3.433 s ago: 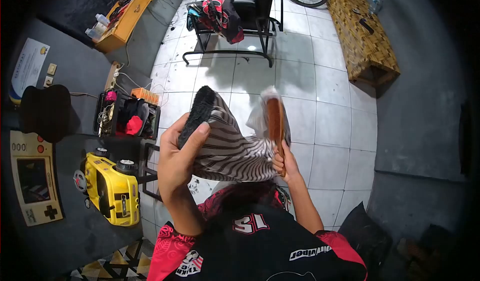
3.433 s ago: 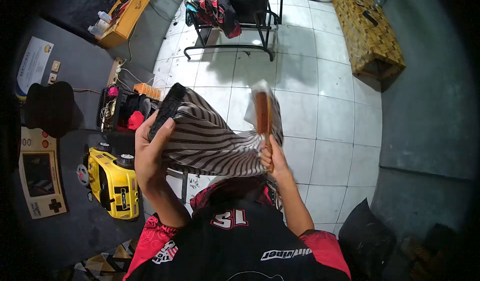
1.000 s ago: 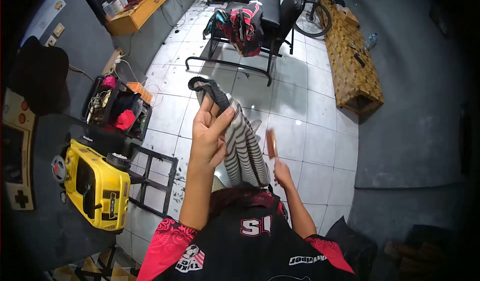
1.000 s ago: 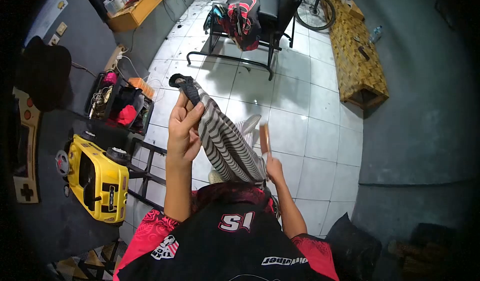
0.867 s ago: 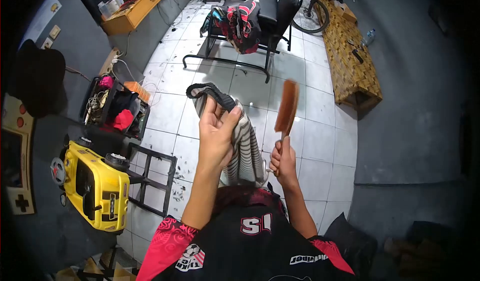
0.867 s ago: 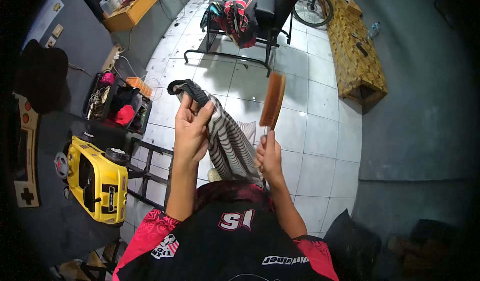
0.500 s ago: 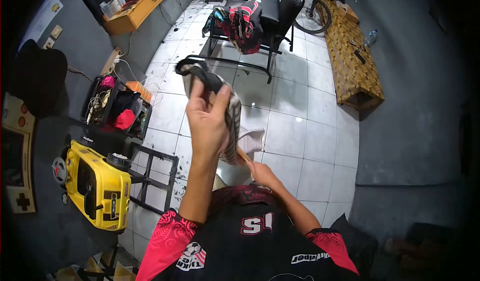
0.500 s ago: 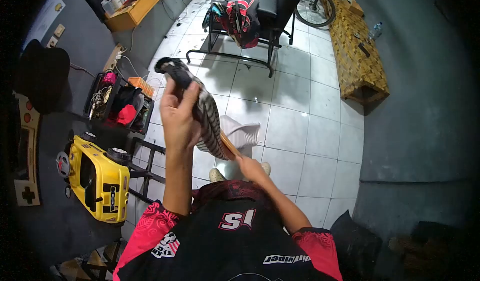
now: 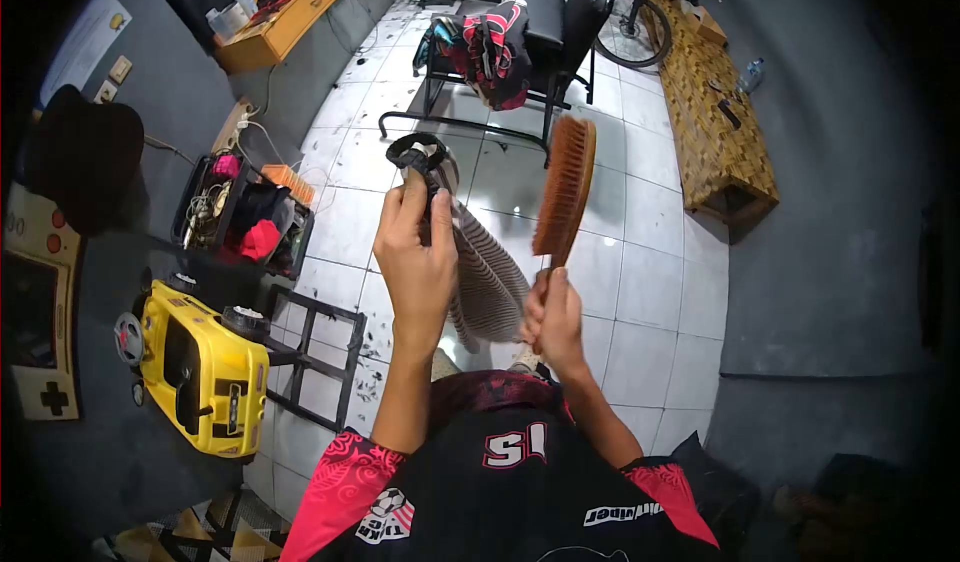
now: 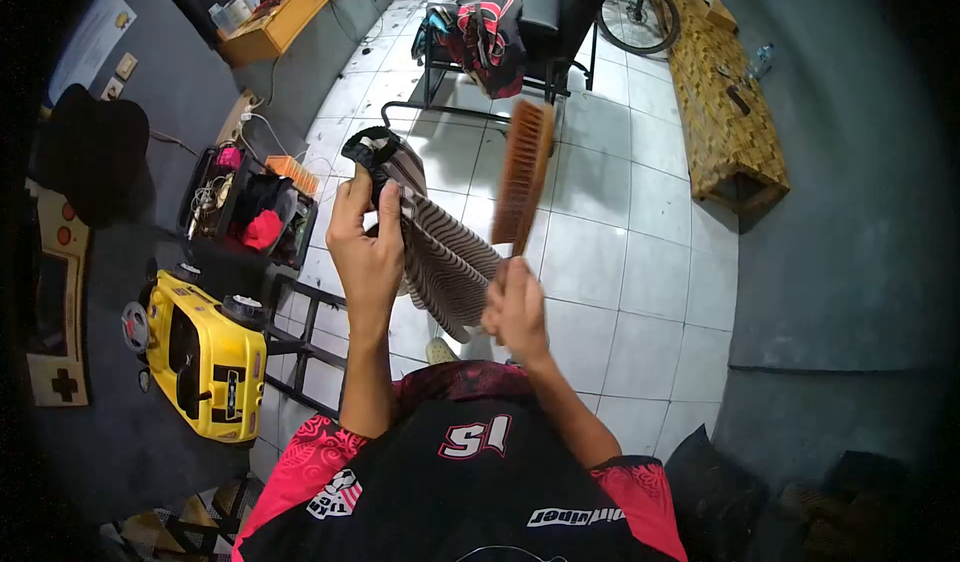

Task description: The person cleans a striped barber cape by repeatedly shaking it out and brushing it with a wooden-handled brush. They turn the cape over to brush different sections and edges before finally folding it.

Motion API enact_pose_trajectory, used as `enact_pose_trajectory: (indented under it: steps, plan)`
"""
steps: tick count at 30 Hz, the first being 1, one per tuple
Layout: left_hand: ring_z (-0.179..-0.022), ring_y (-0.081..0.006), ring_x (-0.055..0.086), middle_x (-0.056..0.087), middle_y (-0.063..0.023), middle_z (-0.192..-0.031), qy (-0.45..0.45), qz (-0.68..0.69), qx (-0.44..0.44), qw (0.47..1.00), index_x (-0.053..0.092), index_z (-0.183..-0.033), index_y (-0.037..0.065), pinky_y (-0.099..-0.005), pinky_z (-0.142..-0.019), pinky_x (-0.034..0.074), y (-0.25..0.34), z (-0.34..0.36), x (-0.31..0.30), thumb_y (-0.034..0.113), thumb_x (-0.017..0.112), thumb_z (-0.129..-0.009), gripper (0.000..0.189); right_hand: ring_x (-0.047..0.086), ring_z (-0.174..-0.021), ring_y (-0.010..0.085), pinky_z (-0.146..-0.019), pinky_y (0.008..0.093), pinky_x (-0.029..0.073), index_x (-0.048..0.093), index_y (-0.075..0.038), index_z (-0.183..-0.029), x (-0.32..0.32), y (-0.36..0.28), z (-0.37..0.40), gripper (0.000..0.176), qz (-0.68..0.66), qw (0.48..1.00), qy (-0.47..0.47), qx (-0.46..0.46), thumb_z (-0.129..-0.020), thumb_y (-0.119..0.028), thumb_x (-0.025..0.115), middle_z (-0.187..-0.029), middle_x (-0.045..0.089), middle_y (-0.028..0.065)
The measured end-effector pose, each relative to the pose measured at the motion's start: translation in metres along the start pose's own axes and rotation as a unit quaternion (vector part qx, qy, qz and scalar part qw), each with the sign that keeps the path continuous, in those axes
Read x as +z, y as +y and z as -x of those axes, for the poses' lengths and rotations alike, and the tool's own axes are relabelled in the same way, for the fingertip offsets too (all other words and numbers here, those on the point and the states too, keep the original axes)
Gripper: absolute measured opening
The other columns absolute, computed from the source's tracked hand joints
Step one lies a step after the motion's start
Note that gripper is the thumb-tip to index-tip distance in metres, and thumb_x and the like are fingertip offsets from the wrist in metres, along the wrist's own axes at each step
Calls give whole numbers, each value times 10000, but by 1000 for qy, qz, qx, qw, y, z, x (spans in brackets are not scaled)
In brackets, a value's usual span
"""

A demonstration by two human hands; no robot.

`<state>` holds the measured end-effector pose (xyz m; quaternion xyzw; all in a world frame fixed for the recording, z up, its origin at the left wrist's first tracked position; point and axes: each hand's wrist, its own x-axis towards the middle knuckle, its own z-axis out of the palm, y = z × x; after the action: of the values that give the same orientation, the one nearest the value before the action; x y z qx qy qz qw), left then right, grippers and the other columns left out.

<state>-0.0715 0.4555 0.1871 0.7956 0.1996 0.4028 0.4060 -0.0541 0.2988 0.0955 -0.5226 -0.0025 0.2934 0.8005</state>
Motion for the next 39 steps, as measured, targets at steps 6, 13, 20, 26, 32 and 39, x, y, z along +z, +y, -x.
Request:
enact_pose_trajectory:
  steps: [6, 13, 20, 26, 32, 39]
  plan:
    - [-695, -119, 501, 537, -79, -800, 12, 149, -55, 987, 508, -1146, -59, -259, -587, 415, 3, -3, 9, 97, 515, -886, 303, 500, -497, 237, -465, 357, 408, 463, -28, -868, -4, 76, -11, 381, 334, 924, -154, -106, -953, -369, 315, -588, 490, 111]
    - [-760, -33, 458, 563, -17, -937, 101, 279, -90, 951, 452, -1212, -90, -166, -677, 391, 10, -11, -4, 111, 511, -908, 370, 584, -810, 417, -716, 494, 454, 595, 28, -865, -192, 199, -54, 466, 699, 682, -187, 107, -923, -332, 304, -804, 605, 258]
    - [-1120, -164, 426, 429, -169, -1287, 60, 101, -71, 991, 328, -1291, -110, -255, -959, 308, -4, 0, 11, 113, 431, -932, 435, 394, -397, 141, -385, 299, 357, 455, -63, -719, -115, 90, -48, 467, 291, 954, 70, 18, -938, -452, 319, -517, 399, 18]
    - [-1086, -176, 436, 410, -169, -1275, 52, 185, -65, 979, 189, -1348, -91, -267, -942, 328, -16, 1, 33, 110, 423, -932, 518, 365, -467, 53, -411, 218, 329, 442, -60, -850, 10, 13, 16, 385, 197, 973, -72, -97, -960, -404, 308, -588, 392, -29]
    - [-932, -99, 456, 493, -96, -1120, 134, 392, -114, 903, 197, -1364, -43, -221, -843, 373, 11, -11, 17, 103, 436, -933, 514, 601, -719, 380, -638, 478, 461, 529, 21, -958, -81, 128, -28, 400, 589, 795, -135, -41, -937, -338, 354, -756, 600, 226]
    - [-741, -97, 550, 546, -28, -929, 130, 469, -155, 860, 366, -1254, 99, -245, -615, 491, -9, -6, 7, 58, 469, -913, 359, 578, -685, 440, -651, 503, 449, 559, 34, -897, -198, 196, -49, 489, 670, 736, 42, 80, -922, -401, 336, -761, 591, 279]
